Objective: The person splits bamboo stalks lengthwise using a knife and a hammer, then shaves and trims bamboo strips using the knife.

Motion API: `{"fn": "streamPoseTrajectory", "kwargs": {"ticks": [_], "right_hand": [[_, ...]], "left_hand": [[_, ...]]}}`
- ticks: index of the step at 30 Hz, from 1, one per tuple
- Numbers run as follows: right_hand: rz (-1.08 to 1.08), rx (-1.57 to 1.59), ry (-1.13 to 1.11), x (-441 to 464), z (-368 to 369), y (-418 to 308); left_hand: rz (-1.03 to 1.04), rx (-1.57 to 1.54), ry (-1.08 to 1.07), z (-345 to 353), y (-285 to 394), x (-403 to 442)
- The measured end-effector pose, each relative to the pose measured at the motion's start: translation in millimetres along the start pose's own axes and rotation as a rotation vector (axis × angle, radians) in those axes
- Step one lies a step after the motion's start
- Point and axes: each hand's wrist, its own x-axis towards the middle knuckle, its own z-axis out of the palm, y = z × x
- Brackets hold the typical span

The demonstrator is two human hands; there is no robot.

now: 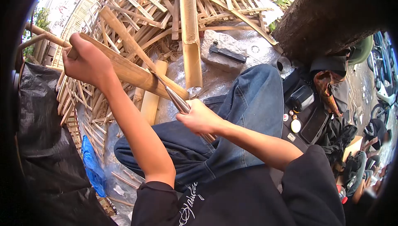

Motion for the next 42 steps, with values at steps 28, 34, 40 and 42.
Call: {"fn": "streamPoseTrajectory", "kwargs": {"ticks": [28, 34, 40, 42], "right_hand": [[0.343, 0.253, -0.217, 32.5, -20.0, 23.2], [-0.121, -0.453, 0.198, 41.3, -15.4, 39.9], [-0.102, -0.491, 0.393, 79.1, 11.0, 88.1], [-0.011, -0.439, 0.294, 80.5, 7.2, 77.1]], "left_hand": [[-0.263, -0.416, -0.002, -26.6, 16.7, -0.8], [-0.251, -0.246, -0.020, -12.2, -8.6, 8.9], [-0.384, -0.219, 0.002, -11.9, -7.4, 13.0], [-0.394, -0.212, -0.017, -10.6, -17.0, 15.5]]}}
